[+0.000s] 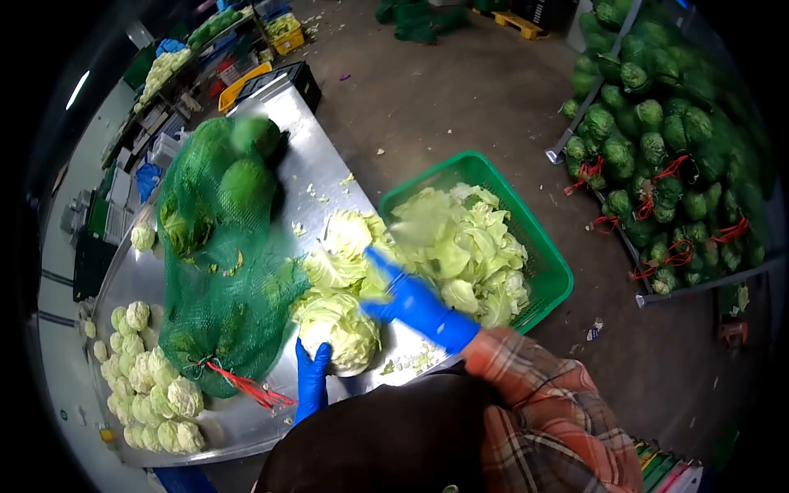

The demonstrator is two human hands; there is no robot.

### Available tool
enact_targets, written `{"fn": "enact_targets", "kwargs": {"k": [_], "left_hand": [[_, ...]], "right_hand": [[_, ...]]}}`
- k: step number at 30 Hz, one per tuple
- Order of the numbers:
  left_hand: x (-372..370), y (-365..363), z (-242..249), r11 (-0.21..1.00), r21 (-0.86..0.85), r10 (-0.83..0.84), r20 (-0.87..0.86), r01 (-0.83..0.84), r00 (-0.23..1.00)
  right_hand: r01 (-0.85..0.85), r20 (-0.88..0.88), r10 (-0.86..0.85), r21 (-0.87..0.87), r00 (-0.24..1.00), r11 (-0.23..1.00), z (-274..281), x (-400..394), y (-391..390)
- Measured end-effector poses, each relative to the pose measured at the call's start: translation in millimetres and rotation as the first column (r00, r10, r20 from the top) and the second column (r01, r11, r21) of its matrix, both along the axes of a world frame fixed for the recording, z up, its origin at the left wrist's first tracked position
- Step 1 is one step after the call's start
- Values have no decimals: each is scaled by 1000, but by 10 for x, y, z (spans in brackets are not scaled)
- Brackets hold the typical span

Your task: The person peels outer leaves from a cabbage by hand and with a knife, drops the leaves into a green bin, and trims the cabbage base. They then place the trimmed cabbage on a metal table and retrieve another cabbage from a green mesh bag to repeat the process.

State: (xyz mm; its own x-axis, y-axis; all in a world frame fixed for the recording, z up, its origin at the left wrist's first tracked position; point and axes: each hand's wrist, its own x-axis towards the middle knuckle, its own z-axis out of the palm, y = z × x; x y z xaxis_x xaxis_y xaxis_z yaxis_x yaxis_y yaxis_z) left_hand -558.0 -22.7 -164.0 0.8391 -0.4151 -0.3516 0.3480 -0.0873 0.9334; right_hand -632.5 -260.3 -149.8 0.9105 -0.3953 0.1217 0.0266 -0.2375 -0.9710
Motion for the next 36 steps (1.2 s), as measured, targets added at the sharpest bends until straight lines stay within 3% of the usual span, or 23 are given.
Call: {"fn": "enact_targets", "kwargs": {"k": [3,5,7,9,10,11,13,14,16,17,22,23,24,25,26,27,29,31,32,33,34,35,36], "left_hand": [[-15,-66,-112,999,-6,-40,155,42,987],[-59,-50,-139,1000,-24,9,107,-7,994],[-115,-91,-47,999,-7,39,120,-39,992],[-84,-69,-89,999,30,20,191,-26,981],[-41,6,-264,998,65,-14,246,-2,969],[4,19,-424,995,94,-43,298,15,954],[-82,-93,-369,992,118,-81,415,35,906],[-159,-171,-216,974,214,-172,494,72,852],[-233,-298,17,885,448,-423,655,129,626],[-239,-312,19,895,417,-420,661,161,622],[-254,-245,51,895,380,-431,609,231,666],[-244,-232,62,897,374,-429,612,235,664],[-230,-163,-122,934,235,-356,552,269,754],[-190,-100,-112,939,148,-341,499,310,797],[-138,-29,-84,940,58,-327,440,337,837],[-120,26,-35,935,-31,-318,373,354,872],[-161,43,138,947,-214,-246,-3,240,969],[-211,72,79,949,-313,-125,-288,30,949],[-223,109,-55,914,-378,-268,-295,146,917],[-312,151,-314,917,-396,-235,-457,40,858],[-348,61,-151,932,-348,-252,-427,100,869],[-364,-14,14,941,-299,-272,-395,157,878],[-341,-30,-19,944,-282,-276,-396,170,876]], "right_hand": [[-256,-235,243,-26,941,966,-79,94,340],[-103,-84,131,279,988,955,-387,161,346],[103,-162,-90,74,983,992,-555,216,251],[43,-100,-46,-40,994,998,-662,250,-3],[192,-490,-28,286,871,939,-460,170,-125],[182,-540,15,310,841,933,-385,193,-197],[25,-317,19,132,948,991,-104,201,-48],[-85,-277,42,-145,960,986,155,168,33],[-267,-370,160,-260,915,928,281,124,118],[-357,-427,221,-270,877,894,284,101,112],[29,-282,-79,-176,956,984,-127,-77,-58],[81,-180,-135,-281,974,956,-393,-98,-163],[137,-221,-209,-301,953,944,-613,-168,-284],[168,-363,-148,23,920,986,-578,-284,-388],[250,-162,-222,177,961,952,-1126,-357,-536],[415,-386,-254,425,887,804,-1263,-486,-670],[512,-526,-337,229,781,828,-626,-667,-724],[569,-108,-605,-243,789,786,-671,-678,-709],[477,-68,-475,23,877,878,-443,-655,-614],[337,9,-354,281,935,898,-216,-599,-445],[236,25,-242,147,970,961,-214,-522,-320],[89,-296,36,398,955,913,98,-522,-203],[29,-475,132,317,870,948,388,-456,-44]]}}
